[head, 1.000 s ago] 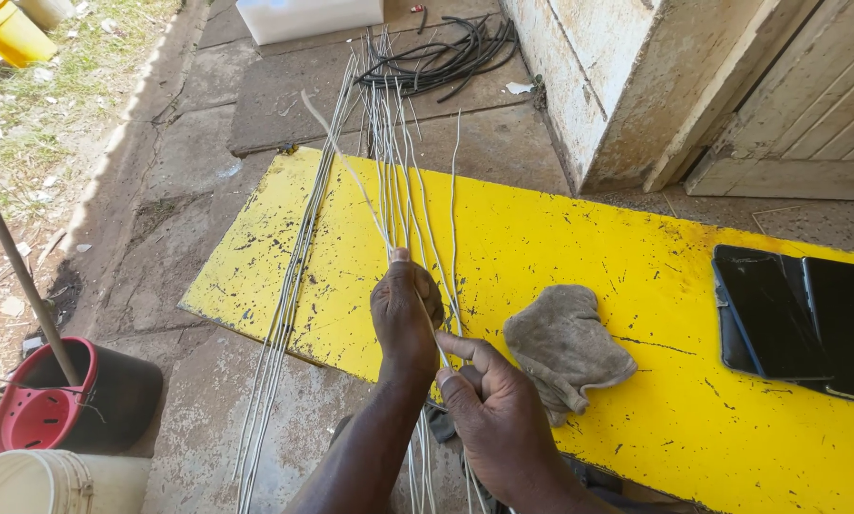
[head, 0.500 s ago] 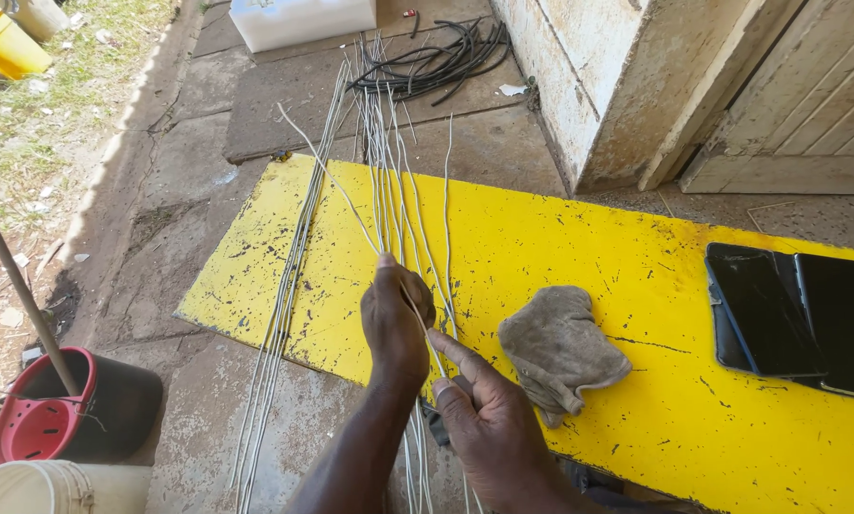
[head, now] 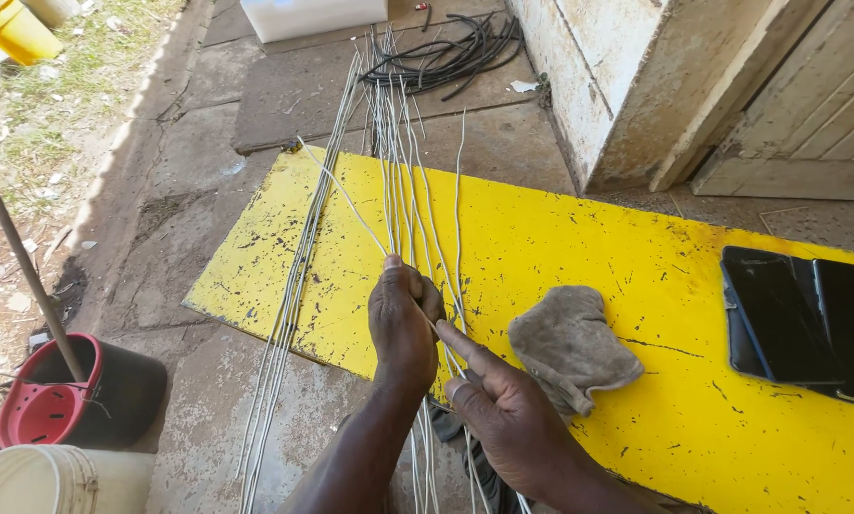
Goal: Straightening and organizing long metal rods on a yellow workbench
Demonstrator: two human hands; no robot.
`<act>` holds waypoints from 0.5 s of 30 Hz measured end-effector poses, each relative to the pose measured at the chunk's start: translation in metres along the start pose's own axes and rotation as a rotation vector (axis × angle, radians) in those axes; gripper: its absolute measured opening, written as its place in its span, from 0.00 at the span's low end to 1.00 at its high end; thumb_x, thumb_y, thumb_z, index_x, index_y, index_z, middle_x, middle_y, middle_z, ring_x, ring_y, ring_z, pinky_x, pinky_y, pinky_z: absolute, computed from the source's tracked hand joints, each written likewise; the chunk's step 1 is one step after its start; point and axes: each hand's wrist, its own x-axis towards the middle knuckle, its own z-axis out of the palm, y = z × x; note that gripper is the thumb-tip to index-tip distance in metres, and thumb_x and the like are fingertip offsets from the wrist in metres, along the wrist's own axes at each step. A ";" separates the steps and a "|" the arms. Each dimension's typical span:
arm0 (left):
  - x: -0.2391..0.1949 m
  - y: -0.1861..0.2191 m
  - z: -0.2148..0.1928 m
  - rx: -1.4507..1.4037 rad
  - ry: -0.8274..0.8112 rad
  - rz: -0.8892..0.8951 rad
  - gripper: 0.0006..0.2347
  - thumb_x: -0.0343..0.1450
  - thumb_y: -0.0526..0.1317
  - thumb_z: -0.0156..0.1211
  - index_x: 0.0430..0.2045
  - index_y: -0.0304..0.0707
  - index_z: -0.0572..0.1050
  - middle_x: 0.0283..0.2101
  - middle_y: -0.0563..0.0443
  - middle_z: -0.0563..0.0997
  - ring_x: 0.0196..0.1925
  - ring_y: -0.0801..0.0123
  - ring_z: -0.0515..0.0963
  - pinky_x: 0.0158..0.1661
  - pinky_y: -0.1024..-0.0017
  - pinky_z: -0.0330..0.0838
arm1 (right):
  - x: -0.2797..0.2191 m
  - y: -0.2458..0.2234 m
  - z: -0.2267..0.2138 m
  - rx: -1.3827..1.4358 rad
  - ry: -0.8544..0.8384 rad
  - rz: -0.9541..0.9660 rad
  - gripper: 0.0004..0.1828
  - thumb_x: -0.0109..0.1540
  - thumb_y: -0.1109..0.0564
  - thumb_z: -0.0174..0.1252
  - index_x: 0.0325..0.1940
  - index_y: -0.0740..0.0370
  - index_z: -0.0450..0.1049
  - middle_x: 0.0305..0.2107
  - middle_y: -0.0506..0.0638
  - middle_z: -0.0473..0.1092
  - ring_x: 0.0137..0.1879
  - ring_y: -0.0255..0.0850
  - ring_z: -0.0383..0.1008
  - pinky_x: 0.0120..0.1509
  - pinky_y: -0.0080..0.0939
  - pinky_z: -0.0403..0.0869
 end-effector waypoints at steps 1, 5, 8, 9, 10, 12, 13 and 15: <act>0.001 0.003 0.000 -0.034 -0.013 -0.058 0.21 0.82 0.47 0.40 0.15 0.46 0.59 0.13 0.53 0.56 0.14 0.72 0.50 0.19 0.65 0.44 | -0.001 -0.001 -0.002 -0.016 0.019 0.009 0.36 0.67 0.52 0.53 0.82 0.41 0.68 0.14 0.36 0.48 0.20 0.29 0.44 0.25 0.37 0.49; 0.013 0.012 -0.006 -0.067 0.033 -0.106 0.20 0.82 0.49 0.40 0.18 0.45 0.62 0.10 0.53 0.57 0.11 0.72 0.49 0.15 0.66 0.45 | 0.000 0.007 0.003 0.072 0.074 0.000 0.33 0.67 0.52 0.55 0.78 0.47 0.76 0.19 0.37 0.50 0.23 0.28 0.45 0.28 0.33 0.49; 0.029 0.015 -0.016 -0.125 0.133 -0.136 0.18 0.81 0.48 0.43 0.18 0.46 0.62 0.13 0.53 0.60 0.13 0.71 0.52 0.17 0.68 0.47 | -0.004 0.004 0.006 -0.020 0.021 0.060 0.34 0.67 0.47 0.53 0.80 0.42 0.73 0.15 0.38 0.47 0.23 0.30 0.43 0.28 0.34 0.50; 0.033 0.016 -0.019 -0.125 0.137 -0.135 0.18 0.81 0.48 0.43 0.18 0.46 0.62 0.13 0.53 0.60 0.13 0.71 0.52 0.17 0.68 0.47 | -0.004 0.007 0.007 -0.021 0.017 0.061 0.34 0.67 0.47 0.53 0.80 0.42 0.73 0.15 0.38 0.47 0.23 0.30 0.43 0.28 0.34 0.50; 0.036 0.018 -0.022 -0.154 0.161 -0.165 0.18 0.81 0.48 0.42 0.19 0.46 0.61 0.13 0.53 0.58 0.13 0.71 0.50 0.17 0.68 0.45 | -0.004 0.010 0.008 0.011 0.000 0.057 0.34 0.67 0.48 0.53 0.80 0.43 0.73 0.15 0.38 0.46 0.23 0.30 0.43 0.27 0.32 0.54; 0.040 0.021 -0.025 -0.183 0.188 -0.194 0.19 0.82 0.48 0.41 0.19 0.46 0.61 0.12 0.54 0.56 0.12 0.71 0.48 0.17 0.67 0.42 | -0.003 0.015 0.010 0.043 -0.021 0.054 0.34 0.67 0.49 0.53 0.80 0.44 0.72 0.15 0.38 0.45 0.23 0.30 0.42 0.27 0.31 0.59; 0.039 0.023 -0.025 -0.139 0.224 -0.186 0.18 0.81 0.47 0.42 0.18 0.47 0.59 0.12 0.55 0.56 0.13 0.72 0.49 0.17 0.67 0.42 | -0.003 0.018 0.011 0.039 -0.041 0.047 0.34 0.68 0.49 0.53 0.81 0.44 0.72 0.15 0.37 0.45 0.23 0.30 0.42 0.27 0.32 0.53; 0.040 0.024 -0.026 -0.097 0.262 -0.180 0.18 0.80 0.46 0.42 0.17 0.48 0.58 0.12 0.56 0.55 0.13 0.72 0.49 0.17 0.68 0.42 | -0.001 0.022 0.013 0.034 -0.063 0.040 0.34 0.68 0.49 0.52 0.81 0.44 0.71 0.16 0.37 0.45 0.23 0.29 0.42 0.27 0.34 0.46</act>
